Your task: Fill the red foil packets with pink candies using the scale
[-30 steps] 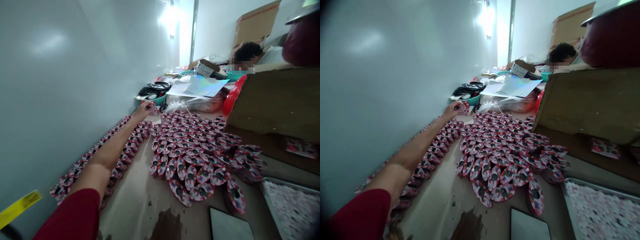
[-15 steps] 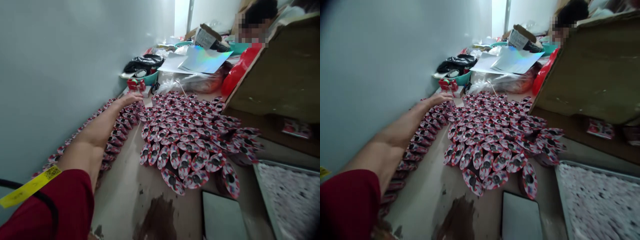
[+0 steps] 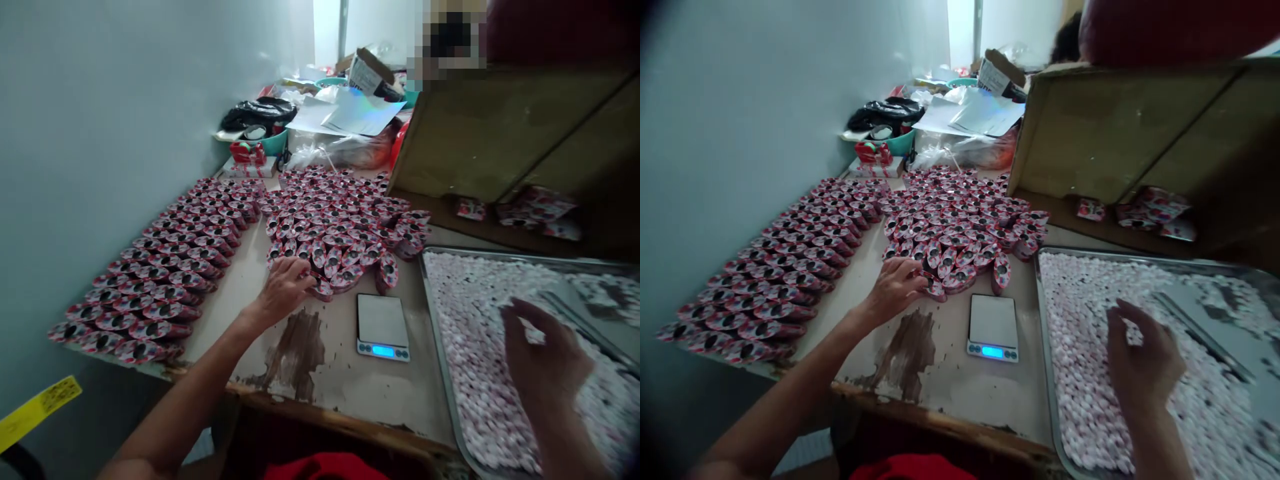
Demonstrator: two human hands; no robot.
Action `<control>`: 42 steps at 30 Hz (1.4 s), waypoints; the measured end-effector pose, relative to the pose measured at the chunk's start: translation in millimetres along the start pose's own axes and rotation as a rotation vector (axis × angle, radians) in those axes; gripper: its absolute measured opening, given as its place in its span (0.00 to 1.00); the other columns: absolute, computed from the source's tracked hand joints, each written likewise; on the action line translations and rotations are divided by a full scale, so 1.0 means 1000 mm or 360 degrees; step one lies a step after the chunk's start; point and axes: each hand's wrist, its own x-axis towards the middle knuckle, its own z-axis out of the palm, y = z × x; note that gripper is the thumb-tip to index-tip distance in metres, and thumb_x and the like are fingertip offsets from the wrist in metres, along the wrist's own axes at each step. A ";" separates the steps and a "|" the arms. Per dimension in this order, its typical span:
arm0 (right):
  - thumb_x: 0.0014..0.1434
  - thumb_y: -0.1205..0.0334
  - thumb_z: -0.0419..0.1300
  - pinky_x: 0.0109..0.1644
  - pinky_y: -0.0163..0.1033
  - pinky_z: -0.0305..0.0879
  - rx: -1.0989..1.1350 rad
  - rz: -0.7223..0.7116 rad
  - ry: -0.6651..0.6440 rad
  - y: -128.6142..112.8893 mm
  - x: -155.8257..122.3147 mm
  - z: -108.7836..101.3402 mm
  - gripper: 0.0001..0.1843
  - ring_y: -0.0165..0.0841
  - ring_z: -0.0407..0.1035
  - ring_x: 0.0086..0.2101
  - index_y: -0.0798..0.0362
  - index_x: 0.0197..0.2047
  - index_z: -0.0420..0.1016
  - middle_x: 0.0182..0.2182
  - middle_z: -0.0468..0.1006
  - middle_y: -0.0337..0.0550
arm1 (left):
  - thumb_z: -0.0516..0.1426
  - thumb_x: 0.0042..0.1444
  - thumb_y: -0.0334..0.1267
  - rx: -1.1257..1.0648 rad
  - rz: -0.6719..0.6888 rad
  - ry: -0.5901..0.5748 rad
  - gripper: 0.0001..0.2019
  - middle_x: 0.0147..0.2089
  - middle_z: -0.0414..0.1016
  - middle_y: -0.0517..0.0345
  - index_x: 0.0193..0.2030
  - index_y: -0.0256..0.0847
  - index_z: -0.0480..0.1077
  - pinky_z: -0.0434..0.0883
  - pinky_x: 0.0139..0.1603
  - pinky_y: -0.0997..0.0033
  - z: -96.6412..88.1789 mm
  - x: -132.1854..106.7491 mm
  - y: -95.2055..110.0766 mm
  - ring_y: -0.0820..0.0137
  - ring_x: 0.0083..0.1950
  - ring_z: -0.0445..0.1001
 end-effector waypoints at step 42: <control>0.47 0.49 0.72 0.25 0.34 0.55 0.1150 0.1042 -0.0911 0.037 0.007 -0.047 0.19 0.29 0.60 0.24 0.49 0.39 0.79 0.28 0.72 0.38 | 0.65 0.64 0.33 -0.0360 -0.0359 0.0501 0.15 0.54 0.81 0.49 0.56 0.43 0.76 0.78 0.61 0.55 -0.014 -0.034 0.105 0.58 0.55 0.81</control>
